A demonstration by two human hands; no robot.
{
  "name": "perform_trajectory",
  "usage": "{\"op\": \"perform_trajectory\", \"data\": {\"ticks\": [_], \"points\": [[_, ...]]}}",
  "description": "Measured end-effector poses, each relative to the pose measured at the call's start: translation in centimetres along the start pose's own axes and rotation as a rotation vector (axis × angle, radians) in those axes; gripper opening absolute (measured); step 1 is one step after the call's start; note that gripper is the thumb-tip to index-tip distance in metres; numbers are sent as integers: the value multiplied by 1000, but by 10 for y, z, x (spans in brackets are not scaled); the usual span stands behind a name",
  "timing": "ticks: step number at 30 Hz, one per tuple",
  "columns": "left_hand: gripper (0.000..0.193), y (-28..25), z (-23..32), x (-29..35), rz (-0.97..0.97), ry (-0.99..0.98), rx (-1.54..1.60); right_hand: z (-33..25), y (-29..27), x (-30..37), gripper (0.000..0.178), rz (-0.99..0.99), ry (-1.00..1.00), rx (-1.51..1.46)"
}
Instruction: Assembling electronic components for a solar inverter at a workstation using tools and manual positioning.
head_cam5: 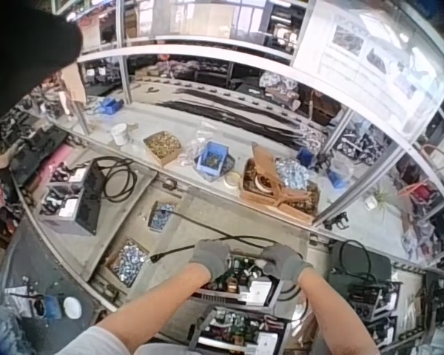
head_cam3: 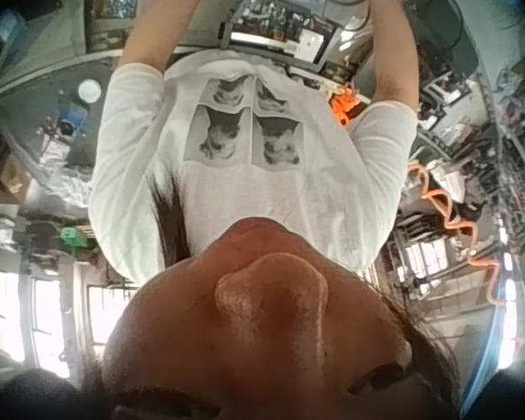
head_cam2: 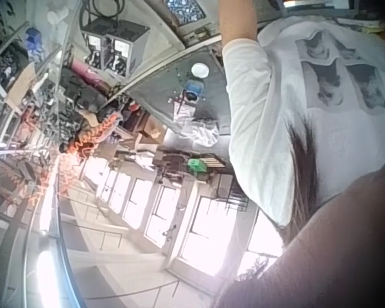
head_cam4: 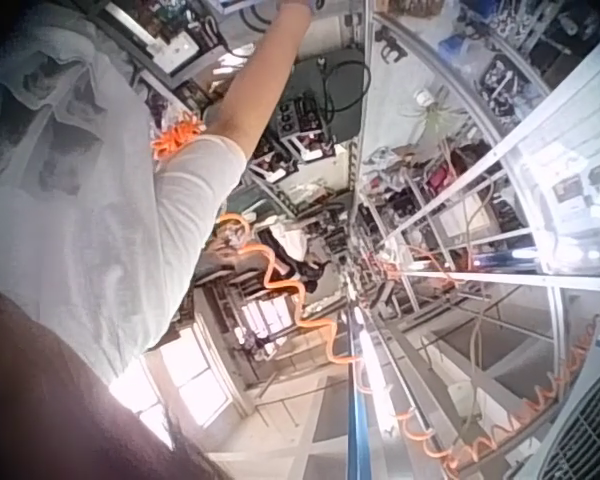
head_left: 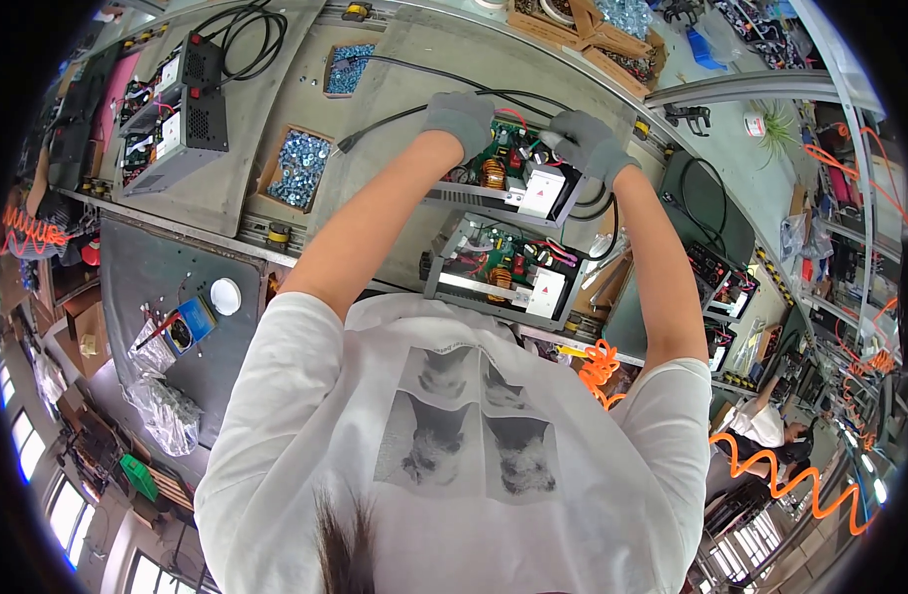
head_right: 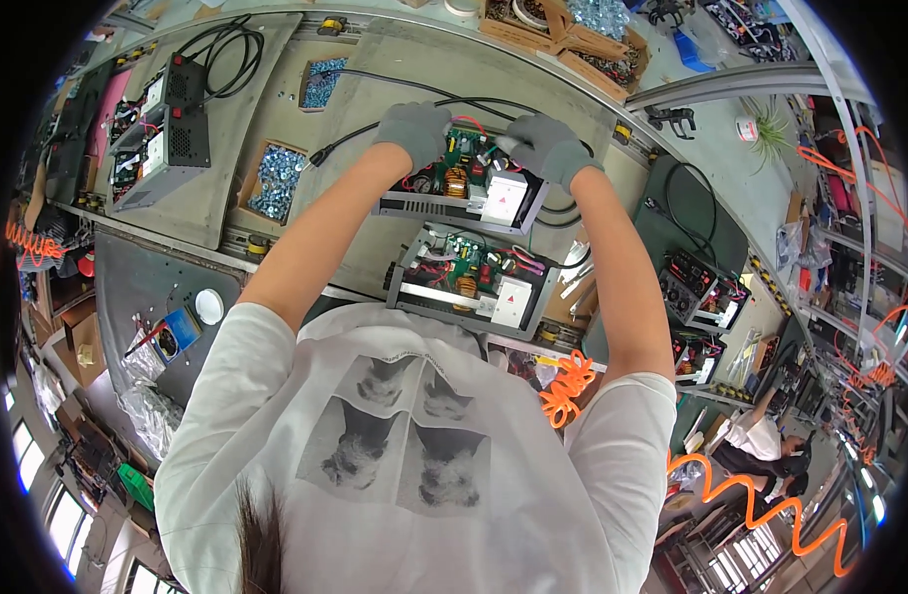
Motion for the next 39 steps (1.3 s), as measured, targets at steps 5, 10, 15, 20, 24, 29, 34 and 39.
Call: {"op": "perform_trajectory", "data": {"ticks": [5, 10, 15, 20, 24, 29, 34, 39], "points": [[26, 2, 2, 1, -32, -20, 39, -1, -12, -4, 38, 58, 400, -179], [24, 4, 3, 2, 15, -21, 29, -25, -16, -17, 31, -275, 423, 105], [27, 5, 1, 0, 47, -18, 54, -18, -8, -23, 26, -288, 444, 90], [29, -4, 7, 1, -22, -73, 136, 5, 7, -17, 27, -289, 234, 6], [36, -16, 5, -7, -99, 0, 321, 17, 18, -13, 28, -167, 199, -93], [45, -2, 20, -11, 218, 208, 410, 9, 14, -12, 31, -192, 269, -119], [46, 2, 43, -15, 414, 639, 272, 16, 21, -12, 31, -106, 224, 27], [24, 14, 23, -31, 228, 571, 528, 20, 23, -11, 32, -174, 243, 41]]}}
Point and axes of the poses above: each hand's wrist, its own x-axis away from the middle knuckle, its own y-axis out of the palm, z = x × y, the point moved 3 cm from there along -x, towards the middle knuckle, and after that the axes turned 15 degrees about -z, right-handed, at the moved point
